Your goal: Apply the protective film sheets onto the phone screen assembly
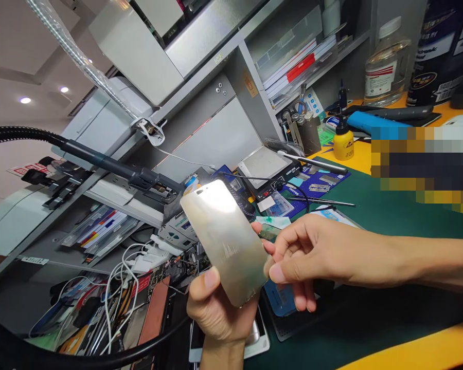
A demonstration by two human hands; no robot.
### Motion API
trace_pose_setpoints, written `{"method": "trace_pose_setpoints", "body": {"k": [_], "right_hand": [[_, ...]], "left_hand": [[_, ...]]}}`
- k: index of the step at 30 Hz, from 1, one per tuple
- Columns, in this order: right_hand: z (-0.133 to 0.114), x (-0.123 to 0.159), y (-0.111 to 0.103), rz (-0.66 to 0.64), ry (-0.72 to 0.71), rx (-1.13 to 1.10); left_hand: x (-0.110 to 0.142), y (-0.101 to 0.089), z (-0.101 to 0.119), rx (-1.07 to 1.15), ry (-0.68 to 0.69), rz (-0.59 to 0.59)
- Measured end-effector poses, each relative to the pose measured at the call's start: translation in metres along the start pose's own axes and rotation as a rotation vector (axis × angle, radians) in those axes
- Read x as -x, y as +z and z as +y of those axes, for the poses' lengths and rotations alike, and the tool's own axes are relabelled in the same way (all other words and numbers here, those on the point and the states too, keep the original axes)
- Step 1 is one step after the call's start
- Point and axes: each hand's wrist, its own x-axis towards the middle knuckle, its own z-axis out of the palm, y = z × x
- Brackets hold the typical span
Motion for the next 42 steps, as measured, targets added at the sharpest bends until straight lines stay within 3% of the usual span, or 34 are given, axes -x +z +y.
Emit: {"method": "trace_pose_setpoints", "body": {"k": [14,23,31,42], "right_hand": [[-0.009,0.002,0.001,-0.074,-0.013,0.082],[-0.006,-0.001,0.0,-0.047,0.047,0.019],[-0.004,-0.001,0.002,-0.003,0.015,-0.048],[-0.003,0.0,0.0,-0.048,0.057,-0.096]], "left_hand": [[0.001,-0.001,0.003,-0.003,0.014,0.02],[0.0,0.001,-0.001,0.014,0.024,0.02],[0.002,0.002,0.002,-0.003,0.011,0.067],[0.001,-0.002,-0.002,-0.002,0.076,0.096]]}}
